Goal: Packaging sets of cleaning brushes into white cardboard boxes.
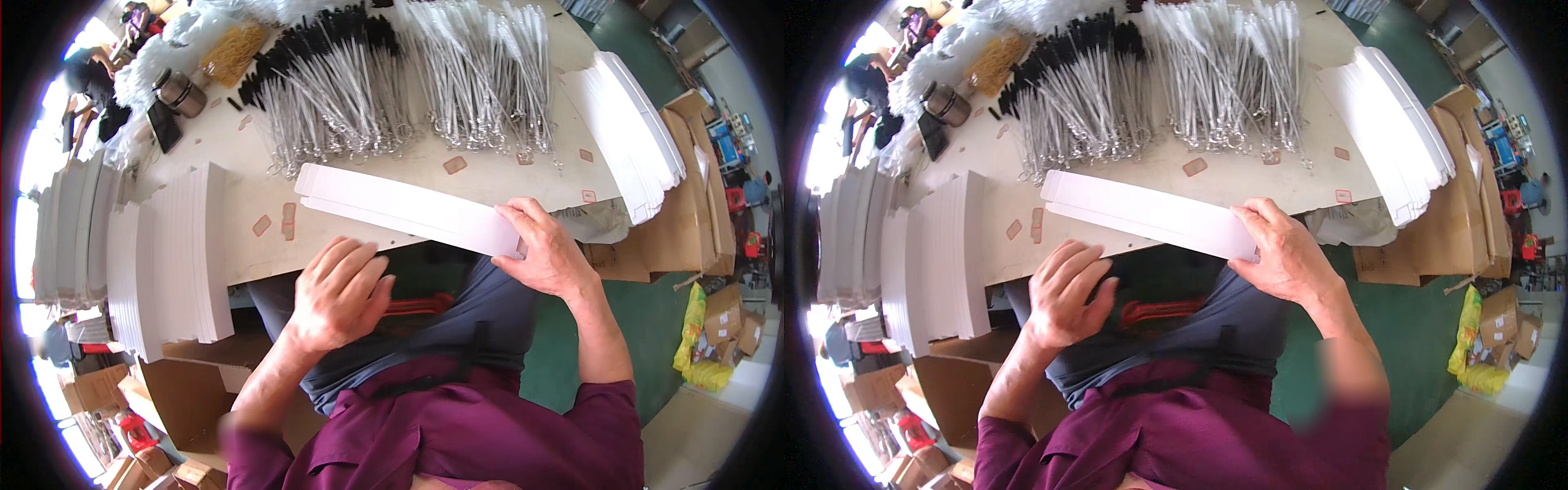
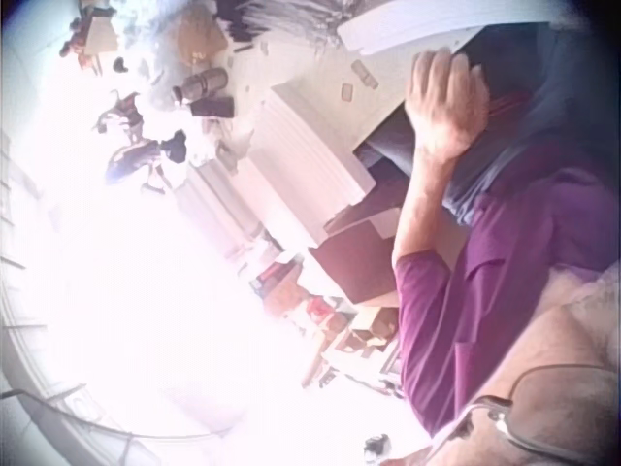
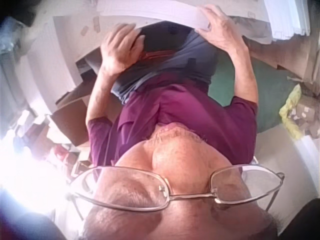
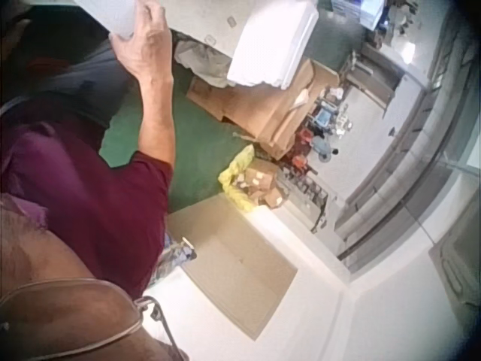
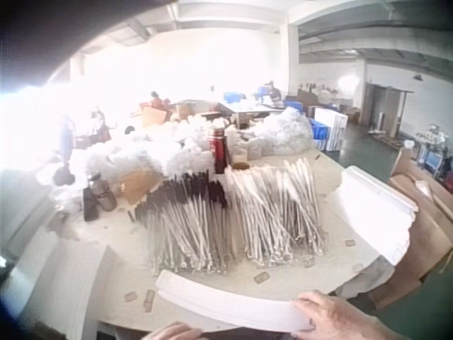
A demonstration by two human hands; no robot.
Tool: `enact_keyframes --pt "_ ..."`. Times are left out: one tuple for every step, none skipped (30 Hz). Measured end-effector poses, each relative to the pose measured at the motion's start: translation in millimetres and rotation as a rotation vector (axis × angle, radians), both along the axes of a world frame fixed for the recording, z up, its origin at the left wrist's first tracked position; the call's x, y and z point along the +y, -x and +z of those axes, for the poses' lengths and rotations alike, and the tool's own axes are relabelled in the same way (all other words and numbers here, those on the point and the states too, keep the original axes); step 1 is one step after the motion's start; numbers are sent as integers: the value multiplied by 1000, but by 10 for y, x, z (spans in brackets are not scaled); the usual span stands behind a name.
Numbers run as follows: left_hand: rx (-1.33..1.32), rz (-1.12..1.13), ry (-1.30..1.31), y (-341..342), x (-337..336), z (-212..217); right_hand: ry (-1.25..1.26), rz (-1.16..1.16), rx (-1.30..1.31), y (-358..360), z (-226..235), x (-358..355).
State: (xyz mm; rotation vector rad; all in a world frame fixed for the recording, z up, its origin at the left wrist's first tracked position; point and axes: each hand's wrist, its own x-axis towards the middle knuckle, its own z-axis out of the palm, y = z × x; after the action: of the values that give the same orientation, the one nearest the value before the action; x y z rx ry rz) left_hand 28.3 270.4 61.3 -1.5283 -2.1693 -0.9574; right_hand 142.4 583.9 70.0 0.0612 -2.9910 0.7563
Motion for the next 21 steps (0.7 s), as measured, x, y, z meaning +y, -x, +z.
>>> enact_keyframes --pt "3 14 7 6 27 -12 7 14 3 33 0 -39" --pt "-27 37 74 23 49 -55 11 44 26 60 10 -76" --pt "-62 56 140 37 83 -83 15 69 46 76 15 -109" --pt "-63 63 144 40 125 -70 19 75 45 89 29 -140" --pt "-59 34 165 38 175 -37 23 107 88 98 50 -169" --pt "-53 9 186 37 226 13 29 141 133 114 73 -197" --pt "-52 14 252 34 285 63 34 148 133 121 87 -222" --pt "-53 20 255 34 337 64 40 162 151 125 98 -245" --pt "-66 27 301 38 398 49 42 172 168 121 104 -261" --pt "-78 34 347 55 440 28 43 173 167 128 104 -290" --pt "-108 -4 350 90 468 -9 34 203 179 145 104 -328" --pt "-110 -7 350 103 492 -21 23 231 189 154 106 -360" --pt "-150 -28 360 108 512 -28 38 235 181 158 91 -382" --pt "-190 -49 370 104 522 -29 40 233 179 158 61 -387" --pt "-190 -49 372 102 523 -27 28 229 197 169 20 -386" --pt "-192 -8 398 100 520 -20 16 225 216 181 -1 -385" --pt "-193 34 424 101 516 -10 18 224 216 196 9 -383" --pt "-195 39 429 103 502 6 -52 169 291 213 17 -388" --pt "-157 90 437 112 490 31 -121 113 365 224 16 -397" --pt "-118 142 445 119 479 44 -114 116 365 222 -28 -413" --pt "-77 172 439 131 484 29 -124 30 392 214 -95 -425"
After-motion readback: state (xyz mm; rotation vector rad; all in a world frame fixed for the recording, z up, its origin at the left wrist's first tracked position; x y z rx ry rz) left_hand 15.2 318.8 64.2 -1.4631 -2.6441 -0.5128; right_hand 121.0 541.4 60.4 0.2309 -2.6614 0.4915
